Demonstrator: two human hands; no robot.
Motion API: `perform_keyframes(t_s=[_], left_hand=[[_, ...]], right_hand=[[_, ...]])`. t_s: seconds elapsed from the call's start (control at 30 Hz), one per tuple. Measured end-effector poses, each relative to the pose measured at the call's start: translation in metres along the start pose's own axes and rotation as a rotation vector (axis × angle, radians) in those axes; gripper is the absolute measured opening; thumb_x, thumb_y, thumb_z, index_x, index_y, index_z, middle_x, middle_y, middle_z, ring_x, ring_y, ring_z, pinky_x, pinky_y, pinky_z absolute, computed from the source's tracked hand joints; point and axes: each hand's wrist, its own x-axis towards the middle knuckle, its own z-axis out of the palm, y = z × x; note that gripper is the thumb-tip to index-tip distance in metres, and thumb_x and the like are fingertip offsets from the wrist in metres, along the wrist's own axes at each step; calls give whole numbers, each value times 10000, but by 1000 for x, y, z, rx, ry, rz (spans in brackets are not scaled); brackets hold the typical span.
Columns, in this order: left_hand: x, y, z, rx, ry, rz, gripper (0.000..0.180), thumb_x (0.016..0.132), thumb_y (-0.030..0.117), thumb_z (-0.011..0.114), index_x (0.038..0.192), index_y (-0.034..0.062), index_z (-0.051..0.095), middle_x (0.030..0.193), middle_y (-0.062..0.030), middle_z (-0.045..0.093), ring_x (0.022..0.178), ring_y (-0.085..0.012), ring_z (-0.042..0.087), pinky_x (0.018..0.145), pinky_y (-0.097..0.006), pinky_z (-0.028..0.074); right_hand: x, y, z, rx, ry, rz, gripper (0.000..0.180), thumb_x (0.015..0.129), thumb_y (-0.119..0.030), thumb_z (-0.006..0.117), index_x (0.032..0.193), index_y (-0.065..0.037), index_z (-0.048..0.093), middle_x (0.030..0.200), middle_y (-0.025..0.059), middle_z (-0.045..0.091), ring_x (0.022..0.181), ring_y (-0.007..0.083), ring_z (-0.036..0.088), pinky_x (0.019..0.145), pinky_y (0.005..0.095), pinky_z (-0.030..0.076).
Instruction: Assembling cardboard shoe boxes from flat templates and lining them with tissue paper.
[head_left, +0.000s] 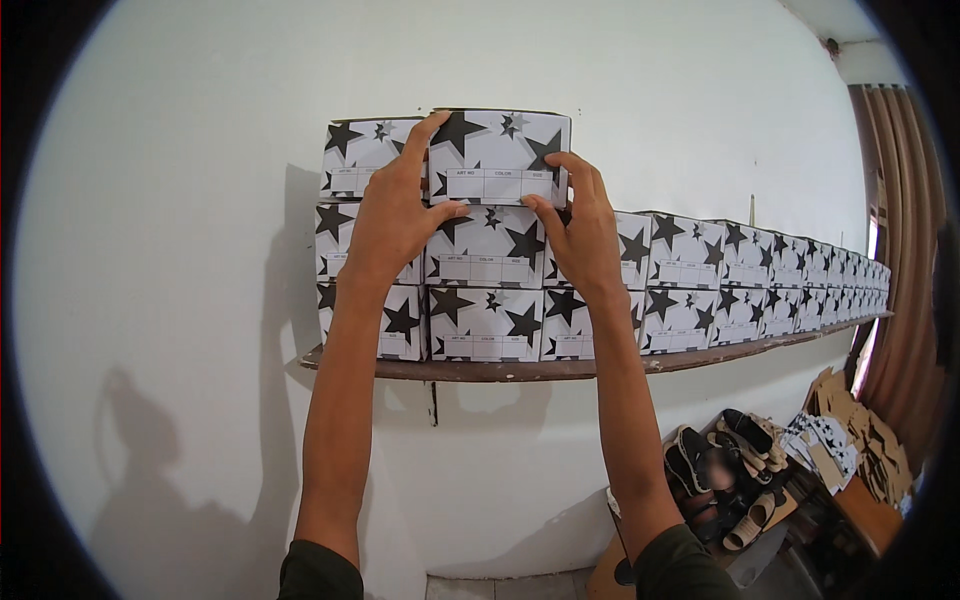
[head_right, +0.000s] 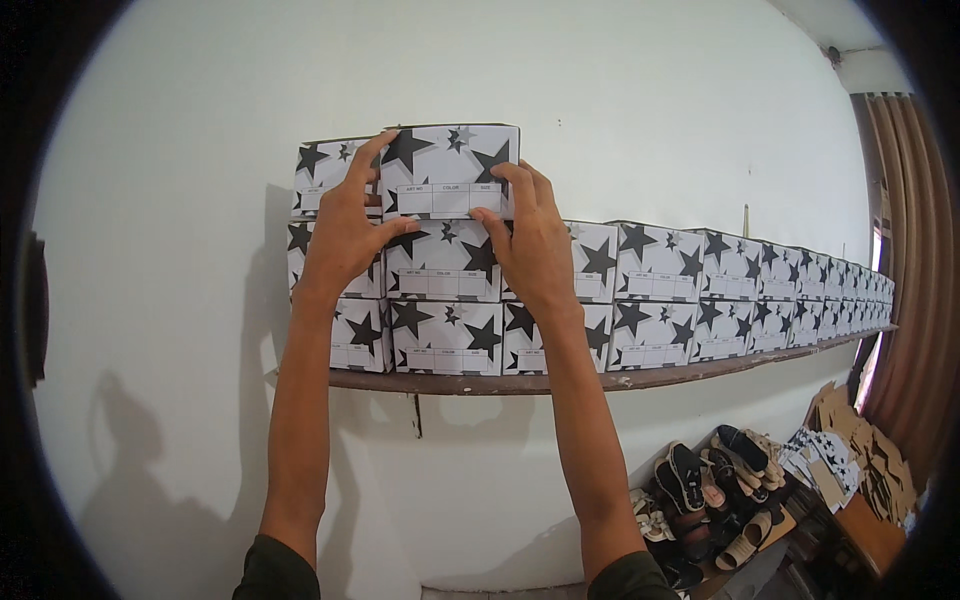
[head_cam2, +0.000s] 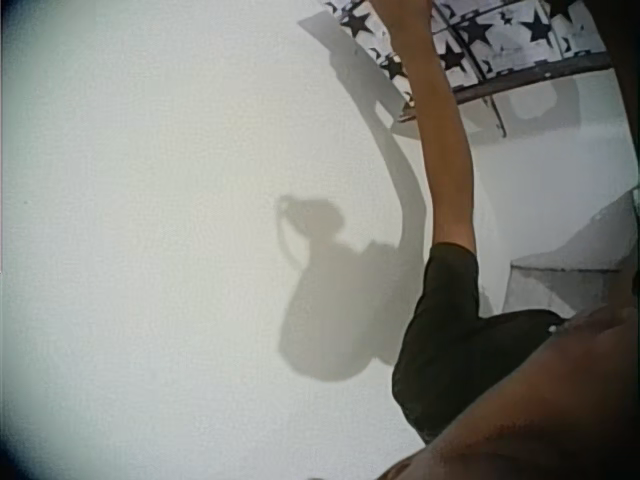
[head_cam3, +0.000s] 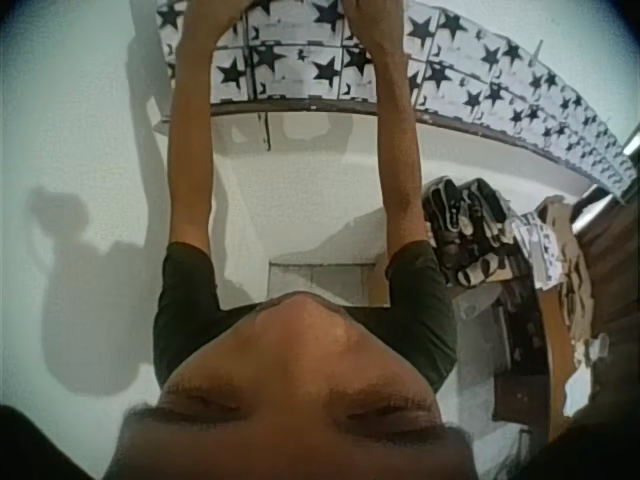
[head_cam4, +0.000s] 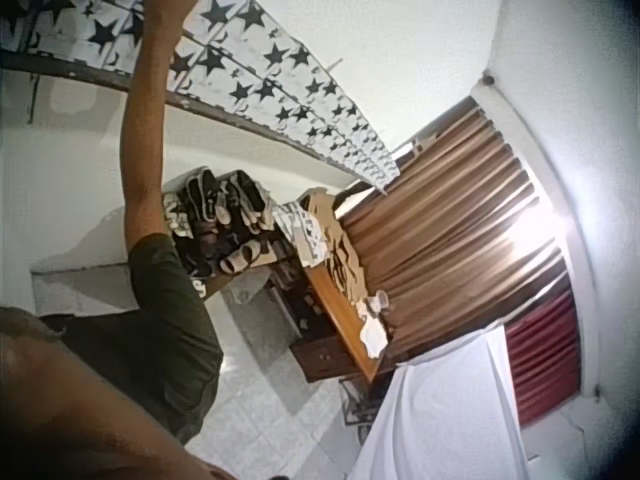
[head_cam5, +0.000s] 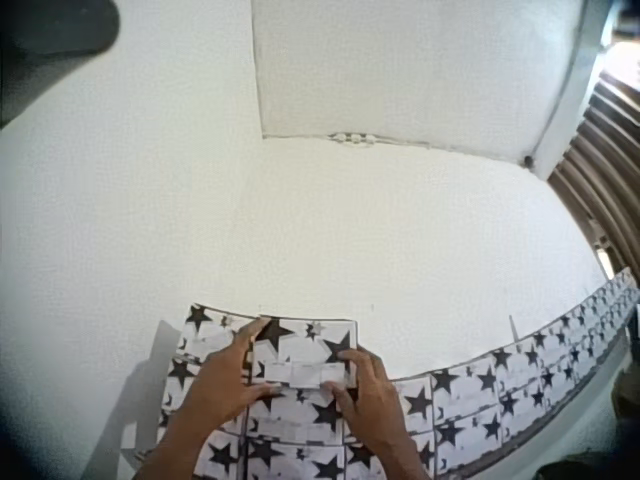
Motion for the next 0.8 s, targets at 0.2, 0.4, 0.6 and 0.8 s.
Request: perform_keyframes(t_s=[0.2,0.4,0.6,0.8], left_hand=[[-7,-14,18,169,173,101,740,727,181,878,1383,177,537,1199,-127,675,942,-277,649,833,-395,550],[-22,-32,29,357,333,310,519,765,205,844,1246,146,659,1260,-5,645,1179,-237,524,943,-389,450],[-38,-42,50,446,335,355,417,868,289,762,1238,113,684,1333,23,615,1260,-225,465,1039,-500,268],[-40,-51,59,553,295,318,482,920,402,677,1292,94,670,1398,20,600,1320,-223,438,1060,-563,191]], right_hand=[[-3,10,7,-79,-29,25,348,963,-255,679,1222,-56,559,1401,262,515,1118,461,641,878,481,553],[-13,0,10,-242,33,-60,374,945,-250,694,1251,-53,604,1281,168,555,1144,371,573,907,477,504],[-25,-4,10,-329,27,-82,391,940,-258,689,1272,-63,626,1250,118,568,1229,330,493,1067,537,351],[-40,6,17,-538,-50,-89,415,971,-376,638,1257,-75,650,1342,81,618,1352,342,433,1136,702,149]])
